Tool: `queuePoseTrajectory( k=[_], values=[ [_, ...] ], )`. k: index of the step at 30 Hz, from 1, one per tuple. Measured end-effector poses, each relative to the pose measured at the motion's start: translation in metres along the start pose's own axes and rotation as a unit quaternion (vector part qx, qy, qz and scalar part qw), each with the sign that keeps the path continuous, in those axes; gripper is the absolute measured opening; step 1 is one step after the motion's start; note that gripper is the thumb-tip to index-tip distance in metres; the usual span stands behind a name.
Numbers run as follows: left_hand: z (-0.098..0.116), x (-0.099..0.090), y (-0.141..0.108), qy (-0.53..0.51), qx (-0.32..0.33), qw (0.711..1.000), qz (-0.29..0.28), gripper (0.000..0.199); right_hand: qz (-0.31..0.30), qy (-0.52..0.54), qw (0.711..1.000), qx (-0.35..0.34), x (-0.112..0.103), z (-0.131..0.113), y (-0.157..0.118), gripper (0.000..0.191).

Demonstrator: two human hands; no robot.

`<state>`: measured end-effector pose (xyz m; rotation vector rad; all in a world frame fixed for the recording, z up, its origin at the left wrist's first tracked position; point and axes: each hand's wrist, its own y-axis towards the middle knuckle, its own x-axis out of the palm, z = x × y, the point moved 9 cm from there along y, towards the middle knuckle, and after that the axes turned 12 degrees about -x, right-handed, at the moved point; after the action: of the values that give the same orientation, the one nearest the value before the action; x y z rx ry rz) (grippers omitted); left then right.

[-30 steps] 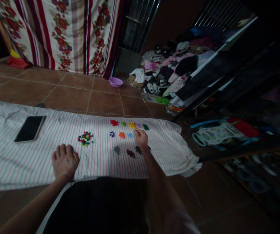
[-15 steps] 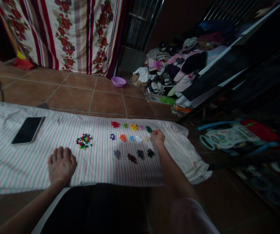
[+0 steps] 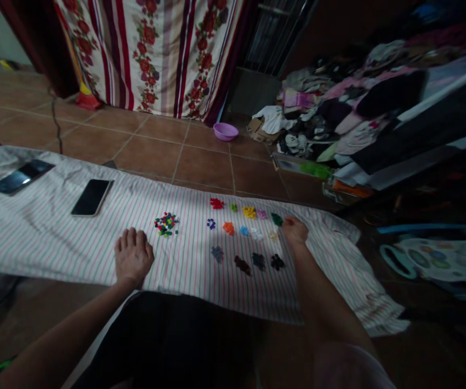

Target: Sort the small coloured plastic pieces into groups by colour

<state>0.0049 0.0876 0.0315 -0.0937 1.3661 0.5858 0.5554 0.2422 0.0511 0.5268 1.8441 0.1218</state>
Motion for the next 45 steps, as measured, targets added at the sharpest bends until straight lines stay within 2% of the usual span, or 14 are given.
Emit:
queuePoseTrajectory(
  k=[4, 8, 16, 23, 27, 33, 45],
  values=[
    [-0.001, 0.000, 0.000, -0.011, -0.007, 1.000, -0.008, 0.044, -0.009, 0.016, 0.999, 0.029, -0.003, -0.008, -0.006, 0.031],
    [0.000, 0.000, 0.000, 0.003, -0.005, 1.000, -0.010, 0.044, -0.018, 0.061, 0.998, -0.018, 0.001, -0.048, -0.014, 0.032],
    [-0.001, -0.001, 0.000, -0.004, -0.011, 1.000, -0.015, 0.045, -0.040, 0.182, 0.972, -0.146, 0.028, -0.163, -0.053, 0.028],
    [0.001, -0.005, 0.001, 0.001, -0.002, 1.000, 0.001, 0.043, -0.095, 0.289, 0.918, -0.252, 0.070, -0.271, -0.121, 0.026],
    [0.001, -0.004, 0.001, -0.003, -0.005, 1.000, -0.004, 0.043, -0.146, 0.303, 0.895, -0.292, 0.096, -0.317, -0.152, 0.026],
    [0.001, -0.004, 0.001, 0.004, -0.009, 1.000, -0.003, 0.044, -0.173, 0.251, 0.909, -0.285, 0.109, -0.340, -0.163, 0.028],
    [-0.001, -0.001, 0.001, -0.016, -0.011, 1.000, -0.011, 0.046, -0.179, 0.188, 0.931, -0.256, 0.111, -0.342, -0.165, 0.015]
  ],
)
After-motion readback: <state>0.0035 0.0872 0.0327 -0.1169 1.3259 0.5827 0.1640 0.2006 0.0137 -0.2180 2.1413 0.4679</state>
